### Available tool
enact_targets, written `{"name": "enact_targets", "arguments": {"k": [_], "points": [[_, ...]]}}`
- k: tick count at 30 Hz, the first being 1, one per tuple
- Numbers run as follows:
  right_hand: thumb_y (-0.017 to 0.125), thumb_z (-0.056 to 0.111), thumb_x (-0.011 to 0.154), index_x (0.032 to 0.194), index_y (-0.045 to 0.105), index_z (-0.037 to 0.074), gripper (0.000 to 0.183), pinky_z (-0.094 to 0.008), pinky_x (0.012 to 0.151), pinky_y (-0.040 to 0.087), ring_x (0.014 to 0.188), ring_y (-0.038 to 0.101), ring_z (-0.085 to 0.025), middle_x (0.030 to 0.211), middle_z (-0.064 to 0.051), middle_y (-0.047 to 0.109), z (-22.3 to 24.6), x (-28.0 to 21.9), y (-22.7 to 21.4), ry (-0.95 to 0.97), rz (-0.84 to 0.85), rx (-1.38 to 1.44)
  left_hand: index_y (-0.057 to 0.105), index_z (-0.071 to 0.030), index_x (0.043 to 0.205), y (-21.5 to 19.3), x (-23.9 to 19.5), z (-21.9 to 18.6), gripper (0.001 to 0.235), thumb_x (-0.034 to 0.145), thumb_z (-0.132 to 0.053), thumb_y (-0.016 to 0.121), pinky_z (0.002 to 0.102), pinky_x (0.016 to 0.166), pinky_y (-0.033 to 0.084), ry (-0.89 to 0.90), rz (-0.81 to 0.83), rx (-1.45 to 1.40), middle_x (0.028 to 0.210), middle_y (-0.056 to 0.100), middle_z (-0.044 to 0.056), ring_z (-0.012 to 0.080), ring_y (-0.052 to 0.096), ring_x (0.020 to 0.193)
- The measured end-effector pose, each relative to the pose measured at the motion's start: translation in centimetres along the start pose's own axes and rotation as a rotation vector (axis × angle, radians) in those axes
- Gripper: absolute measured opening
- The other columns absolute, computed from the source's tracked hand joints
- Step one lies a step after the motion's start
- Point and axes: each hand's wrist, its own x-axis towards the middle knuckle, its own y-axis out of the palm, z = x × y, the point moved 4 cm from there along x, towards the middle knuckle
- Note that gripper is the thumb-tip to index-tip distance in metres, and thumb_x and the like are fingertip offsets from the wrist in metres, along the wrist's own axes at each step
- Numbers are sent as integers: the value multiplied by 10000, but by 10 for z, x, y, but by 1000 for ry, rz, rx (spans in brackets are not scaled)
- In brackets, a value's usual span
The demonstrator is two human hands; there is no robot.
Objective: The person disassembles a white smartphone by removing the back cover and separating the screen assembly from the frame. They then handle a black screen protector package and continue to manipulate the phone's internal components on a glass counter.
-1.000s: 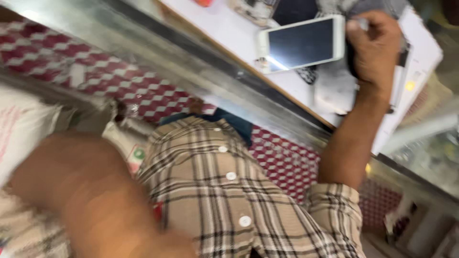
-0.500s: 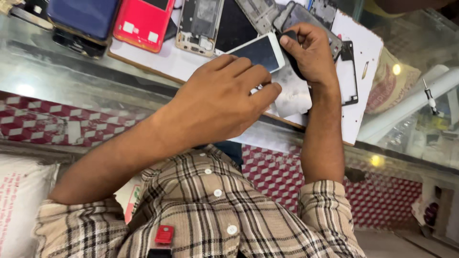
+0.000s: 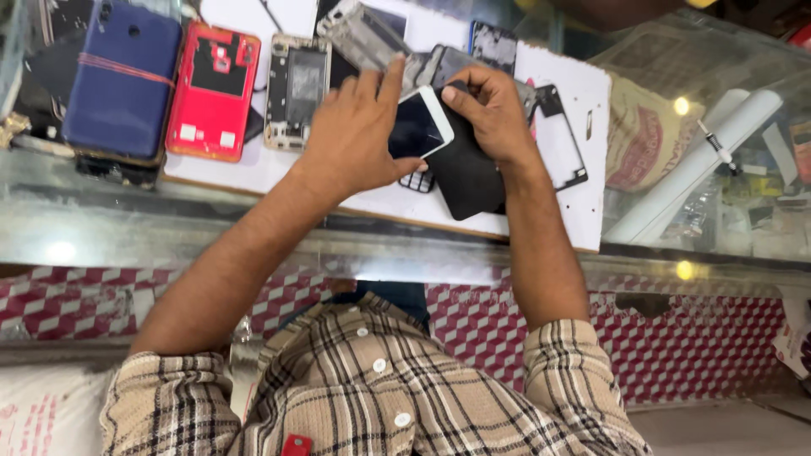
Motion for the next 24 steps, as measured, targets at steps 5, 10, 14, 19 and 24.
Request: {"name": "enact_targets", "arguments": {"k": [5, 10, 14, 19, 24], "points": [[704, 118, 1004, 977, 678, 26, 99, -199, 692, 515, 765, 624, -38, 869, 15, 701, 6, 1, 0, -20, -125, 5, 454, -17, 1432, -3, 15, -2, 1047, 637, -522, 913, 484, 800, 548, 87, -47, -84, 1118, 623, 179, 374, 662, 1032], [727, 104, 1008, 980, 699, 13, 99, -196, 684, 494, 769, 592, -30, 862, 25, 678, 8, 1, 1, -14, -155, -132, 485, -38, 1434, -2, 16, 5, 992, 635, -450, 904, 475, 763, 550, 104, 1, -129, 1108, 629, 171, 363, 673, 958], [724, 117, 975, 976, 708, 23, 96, -194, 661, 508, 739, 609, -26, 844, 32, 696, 7, 1, 9, 77, -165, -134, 475, -18, 1450, -1, 6, 12, 973, 660, -422, 875, 460, 749, 567, 123, -3, -197, 1101, 626, 187, 364, 690, 903], [726, 101, 972, 980, 724, 9, 92, -191, 649, 482, 744, 596, -22, 837, 26, 697, 4, 0, 16, 108, -115, -274, 462, 12, 1425, 5, 4, 16, 962, 675, -445, 855, 480, 725, 571, 97, 59, -199, 1070, 626, 207, 386, 692, 866], [751, 72, 960, 965, 720, -1, 80, -193, 645, 471, 738, 580, -27, 830, 31, 679, -10, 2, 16, 89, -105, -236, 462, 35, 1415, 11, 1, 17, 955, 655, -402, 842, 491, 783, 571, 71, 94, -292, 1081, 636, 235, 420, 684, 904]]}}
